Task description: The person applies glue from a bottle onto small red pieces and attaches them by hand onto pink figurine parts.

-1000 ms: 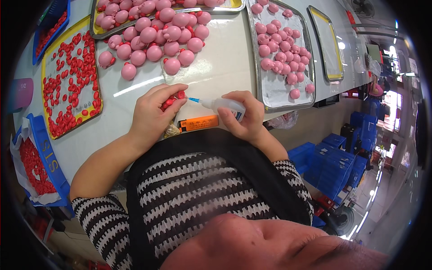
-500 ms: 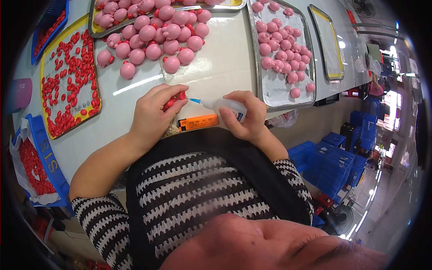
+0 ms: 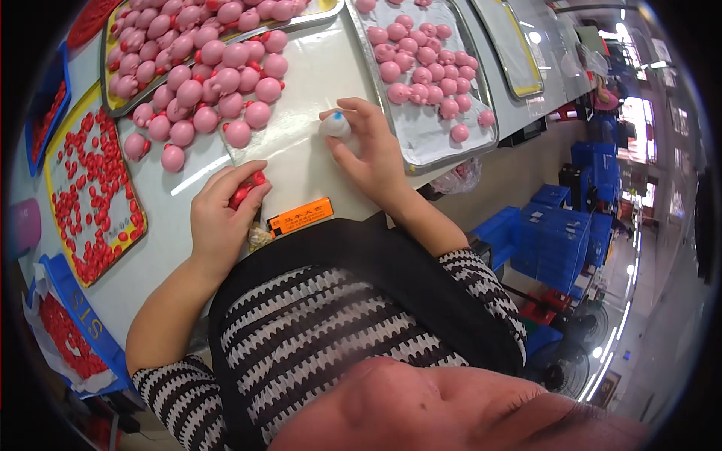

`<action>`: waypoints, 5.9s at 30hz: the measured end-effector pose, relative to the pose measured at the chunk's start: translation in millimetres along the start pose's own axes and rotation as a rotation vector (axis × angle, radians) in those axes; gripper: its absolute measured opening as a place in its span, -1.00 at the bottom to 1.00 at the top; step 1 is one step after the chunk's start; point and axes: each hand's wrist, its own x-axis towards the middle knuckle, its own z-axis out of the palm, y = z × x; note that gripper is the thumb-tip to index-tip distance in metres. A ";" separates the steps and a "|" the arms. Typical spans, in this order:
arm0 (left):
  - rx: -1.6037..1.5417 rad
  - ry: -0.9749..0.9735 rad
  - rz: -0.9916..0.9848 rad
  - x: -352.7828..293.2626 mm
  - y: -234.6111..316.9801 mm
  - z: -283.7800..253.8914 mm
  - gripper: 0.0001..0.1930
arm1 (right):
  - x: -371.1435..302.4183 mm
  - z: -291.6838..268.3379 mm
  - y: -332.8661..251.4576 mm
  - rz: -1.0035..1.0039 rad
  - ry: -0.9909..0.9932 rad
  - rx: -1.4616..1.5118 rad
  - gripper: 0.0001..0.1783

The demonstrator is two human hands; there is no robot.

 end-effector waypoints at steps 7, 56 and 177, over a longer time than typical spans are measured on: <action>-0.017 0.017 -0.018 -1.7 3.8 5.2 -0.76 | -3.5 -31.0 -8.0 -0.147 0.146 -0.069 -0.41; -0.171 -0.130 -0.009 -20.0 -37.8 -49.1 -0.74 | -5.5 80.7 -39.1 -0.474 -0.243 -0.126 -0.60; -0.771 -0.123 -0.430 -22.0 -42.7 -63.0 -0.74 | -25.7 67.5 -34.5 -0.031 -0.042 0.244 -0.65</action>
